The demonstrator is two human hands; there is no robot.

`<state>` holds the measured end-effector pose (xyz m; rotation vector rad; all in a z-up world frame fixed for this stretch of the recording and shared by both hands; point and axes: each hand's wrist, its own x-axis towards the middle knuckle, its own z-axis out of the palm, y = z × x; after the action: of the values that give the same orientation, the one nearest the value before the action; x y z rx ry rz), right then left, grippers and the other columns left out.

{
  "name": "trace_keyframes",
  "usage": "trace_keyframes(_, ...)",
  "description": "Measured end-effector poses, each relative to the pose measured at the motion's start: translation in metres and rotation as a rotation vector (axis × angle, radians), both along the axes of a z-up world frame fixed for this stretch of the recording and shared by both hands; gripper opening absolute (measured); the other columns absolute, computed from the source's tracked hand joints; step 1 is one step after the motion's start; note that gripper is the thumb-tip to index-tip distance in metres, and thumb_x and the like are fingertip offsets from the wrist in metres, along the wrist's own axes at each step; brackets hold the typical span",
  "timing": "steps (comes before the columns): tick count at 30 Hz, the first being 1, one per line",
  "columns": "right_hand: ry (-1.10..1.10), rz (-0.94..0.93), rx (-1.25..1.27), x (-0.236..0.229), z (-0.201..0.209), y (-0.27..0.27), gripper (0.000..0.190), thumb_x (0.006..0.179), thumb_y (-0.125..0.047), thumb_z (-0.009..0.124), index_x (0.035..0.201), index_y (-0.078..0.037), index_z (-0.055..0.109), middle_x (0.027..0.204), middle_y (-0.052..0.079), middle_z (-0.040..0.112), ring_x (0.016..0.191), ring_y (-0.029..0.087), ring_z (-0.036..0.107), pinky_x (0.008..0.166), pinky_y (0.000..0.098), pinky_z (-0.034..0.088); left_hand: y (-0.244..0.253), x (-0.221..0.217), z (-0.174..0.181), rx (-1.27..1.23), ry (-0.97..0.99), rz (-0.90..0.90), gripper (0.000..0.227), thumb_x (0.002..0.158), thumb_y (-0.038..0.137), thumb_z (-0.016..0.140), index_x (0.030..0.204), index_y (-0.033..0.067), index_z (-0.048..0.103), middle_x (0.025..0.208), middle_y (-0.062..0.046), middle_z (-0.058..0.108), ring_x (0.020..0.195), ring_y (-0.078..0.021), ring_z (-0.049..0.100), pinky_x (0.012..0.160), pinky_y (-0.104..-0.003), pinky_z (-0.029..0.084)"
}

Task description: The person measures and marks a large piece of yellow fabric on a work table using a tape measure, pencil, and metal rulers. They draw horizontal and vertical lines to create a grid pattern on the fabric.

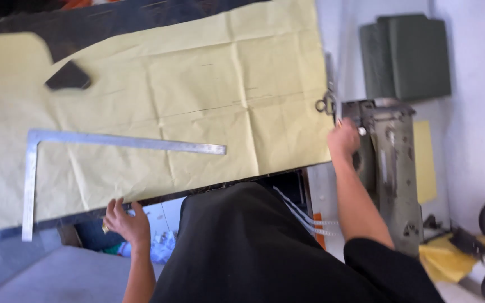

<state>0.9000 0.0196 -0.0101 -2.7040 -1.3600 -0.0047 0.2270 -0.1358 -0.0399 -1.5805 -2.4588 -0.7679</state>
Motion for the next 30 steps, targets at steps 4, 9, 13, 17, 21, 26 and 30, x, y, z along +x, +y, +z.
trace_keyframes(4, 0.004, 0.057, 0.152, -0.054, 0.016, -0.042, 0.009, 0.101, -0.023, 0.064, 0.101, -0.014, 0.064, 0.091, 0.010, 0.066, 0.087, 0.041, 0.071, 0.076, 0.0556, 0.057, 0.012, 0.014, 0.018, 0.075, -0.089, 0.004, 0.048, 0.076, 0.006, 0.079, 0.123, 0.0086, 0.068, 0.134, -0.015, 0.060, 0.125, -0.0382, 0.058, 0.111, -0.054, 0.034)
trace_keyframes(9, 0.255, 0.345, 0.114, -0.129, 0.039, -0.035, 0.015, 0.102, -0.023, 0.067, 0.115, -0.016, 0.069, 0.101, 0.010, 0.073, 0.096, 0.041, 0.070, 0.081, 0.0559, 0.056, 0.045, 0.041, 0.020, 0.121, -0.267, -0.059, 0.045, 0.077, 0.003, 0.079, 0.121, 0.0042, 0.067, 0.136, -0.018, 0.059, 0.125, -0.0396, 0.056, 0.116, -0.050, 0.032)
trace_keyframes(13, 0.267, 0.642, -0.052, -0.179, 0.045, 0.034, 0.014, 0.103, -0.028, 0.065, 0.115, -0.021, 0.068, 0.101, 0.006, 0.072, 0.096, 0.037, 0.071, 0.082, 0.0533, 0.057, 0.086, 0.071, 0.048, 0.111, -0.289, -0.094, 0.041, 0.083, 0.011, 0.076, 0.122, 0.0126, 0.066, 0.139, -0.009, 0.058, 0.129, -0.0300, 0.057, 0.118, -0.051, 0.032)
trace_keyframes(17, 0.258, 1.024, -0.155, -0.228, 0.029, 0.141, 0.017, 0.101, -0.031, 0.063, 0.116, -0.025, 0.069, 0.102, 0.003, 0.070, 0.098, 0.032, 0.071, 0.084, 0.0484, 0.057, 0.156, 0.091, 0.066, 0.102, -0.312, -0.130, 0.040, 0.089, 0.013, 0.076, 0.126, 0.0069, 0.063, 0.143, -0.015, 0.054, 0.134, -0.0336, 0.054, 0.120, -0.056, 0.028)
trace_keyframes(21, 0.247, 1.305, -0.120, -0.282, 0.015, 0.234, 0.024, 0.098, -0.030, 0.064, 0.120, -0.028, 0.072, 0.103, -0.001, 0.068, 0.103, 0.025, 0.070, 0.087, 0.0412, 0.057, 0.241, 0.100, 0.041, 0.032, -0.293, -0.062, 0.055, 0.089, 0.016, 0.082, 0.137, 0.0039, 0.057, 0.148, -0.024, 0.047, 0.141, -0.0410, 0.045, 0.121, -0.060, 0.022)
trace_keyframes(26, 0.369, 1.371, -0.205, -0.276, 0.046, 0.290, 0.031, 0.093, -0.026, 0.077, 0.121, -0.017, 0.067, 0.117, 0.006, 0.054, 0.094, 0.024, 0.061, 0.065, 0.0388, 0.058, 0.314, 0.103, 0.020, -0.258, -0.347, 0.125, 0.078, 0.107, 0.057, 0.055, 0.161, 0.0059, 0.031, 0.167, -0.023, 0.011, 0.156, -0.0420, 0.010, 0.125, -0.066, 0.004)
trace_keyframes(30, 0.449, 1.382, 0.002, -0.212, 0.040, 0.307, 0.029, 0.092, -0.019, 0.083, 0.117, -0.008, 0.072, 0.111, 0.009, 0.057, 0.093, 0.023, 0.059, 0.065, 0.0337, 0.058, 0.329, 0.098, 0.007, -0.296, -0.293, 0.205, 0.087, 0.109, 0.065, 0.064, 0.165, 0.0063, 0.031, 0.171, -0.016, 0.007, 0.160, -0.0361, 0.003, 0.130, -0.061, 0.002)
